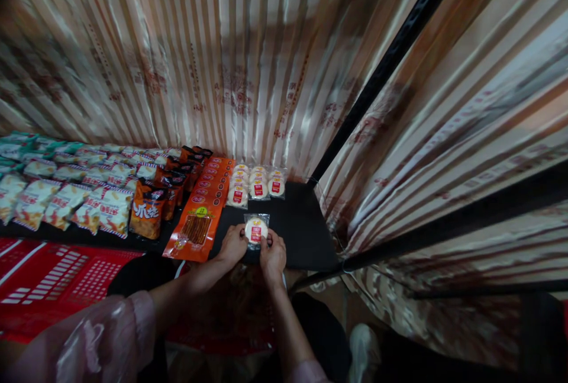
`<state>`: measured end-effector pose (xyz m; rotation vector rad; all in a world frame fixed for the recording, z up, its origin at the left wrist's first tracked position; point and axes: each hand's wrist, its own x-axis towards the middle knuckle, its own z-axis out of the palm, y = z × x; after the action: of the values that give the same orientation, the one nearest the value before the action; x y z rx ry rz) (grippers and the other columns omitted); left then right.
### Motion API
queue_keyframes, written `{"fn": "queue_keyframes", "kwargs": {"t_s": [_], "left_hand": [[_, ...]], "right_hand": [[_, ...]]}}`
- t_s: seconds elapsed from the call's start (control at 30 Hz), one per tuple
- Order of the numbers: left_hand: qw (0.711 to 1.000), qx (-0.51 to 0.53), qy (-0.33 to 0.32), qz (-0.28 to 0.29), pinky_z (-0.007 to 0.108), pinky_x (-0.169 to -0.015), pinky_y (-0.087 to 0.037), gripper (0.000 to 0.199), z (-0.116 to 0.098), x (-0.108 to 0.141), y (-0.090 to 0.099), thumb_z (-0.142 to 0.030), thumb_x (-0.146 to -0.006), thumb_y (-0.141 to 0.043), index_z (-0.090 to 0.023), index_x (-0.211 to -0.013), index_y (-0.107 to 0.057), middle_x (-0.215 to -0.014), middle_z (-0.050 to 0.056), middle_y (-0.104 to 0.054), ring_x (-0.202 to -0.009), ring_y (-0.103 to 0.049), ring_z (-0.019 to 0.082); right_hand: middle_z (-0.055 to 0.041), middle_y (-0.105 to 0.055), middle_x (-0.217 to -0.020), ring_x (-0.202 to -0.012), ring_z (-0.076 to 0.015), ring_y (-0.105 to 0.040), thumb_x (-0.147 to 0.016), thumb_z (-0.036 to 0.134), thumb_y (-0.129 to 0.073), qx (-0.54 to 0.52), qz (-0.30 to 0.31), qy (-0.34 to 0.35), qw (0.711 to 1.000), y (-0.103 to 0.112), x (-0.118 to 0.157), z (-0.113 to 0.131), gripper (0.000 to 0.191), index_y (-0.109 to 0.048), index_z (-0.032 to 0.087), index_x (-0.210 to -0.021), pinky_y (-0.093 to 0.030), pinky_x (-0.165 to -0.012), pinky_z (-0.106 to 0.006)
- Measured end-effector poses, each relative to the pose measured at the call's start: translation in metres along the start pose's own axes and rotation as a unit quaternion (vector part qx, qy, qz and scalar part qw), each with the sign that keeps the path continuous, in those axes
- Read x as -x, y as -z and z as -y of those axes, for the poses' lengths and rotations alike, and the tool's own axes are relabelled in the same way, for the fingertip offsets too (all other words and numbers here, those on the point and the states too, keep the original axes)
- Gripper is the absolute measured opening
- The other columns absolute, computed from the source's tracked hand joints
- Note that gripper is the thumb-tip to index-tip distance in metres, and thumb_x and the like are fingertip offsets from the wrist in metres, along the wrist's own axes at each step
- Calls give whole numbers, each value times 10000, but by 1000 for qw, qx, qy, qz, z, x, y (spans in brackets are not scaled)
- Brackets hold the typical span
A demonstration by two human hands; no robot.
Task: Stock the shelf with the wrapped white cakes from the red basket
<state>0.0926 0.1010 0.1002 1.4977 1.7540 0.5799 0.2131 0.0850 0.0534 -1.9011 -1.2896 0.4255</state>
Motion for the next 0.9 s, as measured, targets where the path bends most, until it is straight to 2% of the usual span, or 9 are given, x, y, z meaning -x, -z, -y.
{"fn": "queue_keyframes", "kwargs": {"t_s": [0.4,0.57,0.73,0.9], "left_hand": [[1000,19,6,0,271,-888,-435,381,-14,-28,-14,-115,-766,-511,-121,-1140,-582,-1098,140,-578,-993,-568,203],[1000,21,1,-5,265,-900,-431,387,-22,-35,-15,-94,-764,-498,-123,-1141,-577,-1093,136,-583,-999,-571,199],[1000,31,3,-3,273,-895,-437,385,-30,-42,-15,-93,-760,-510,-111,-1140,-572,-1112,149,-584,-1033,-567,212],[998,65,-6,-11,289,-911,-434,381,-32,-50,-19,-108,-761,-537,-106,-1141,-566,-1117,149,-600,-1070,-560,222]], "right_hand": [[-96,-611,-862,-672,-170,-579,-758,351,-458,-19,-7,2,1000,-3,-30,2,405,-653,129,-1035,-485,-693,-293],[-114,-608,-862,-661,-168,-571,-761,347,-446,-12,-8,7,1000,-7,-41,0,429,-645,95,-1046,-488,-692,-298],[-106,-612,-862,-673,-169,-568,-763,330,-461,-13,-22,10,1000,-11,-52,-1,393,-647,116,-1035,-488,-686,-295],[-134,-610,-905,-685,-181,-585,-756,311,-481,-3,-10,5,1000,-13,-63,2,406,-639,84,-1054,-490,-704,-312]]}}
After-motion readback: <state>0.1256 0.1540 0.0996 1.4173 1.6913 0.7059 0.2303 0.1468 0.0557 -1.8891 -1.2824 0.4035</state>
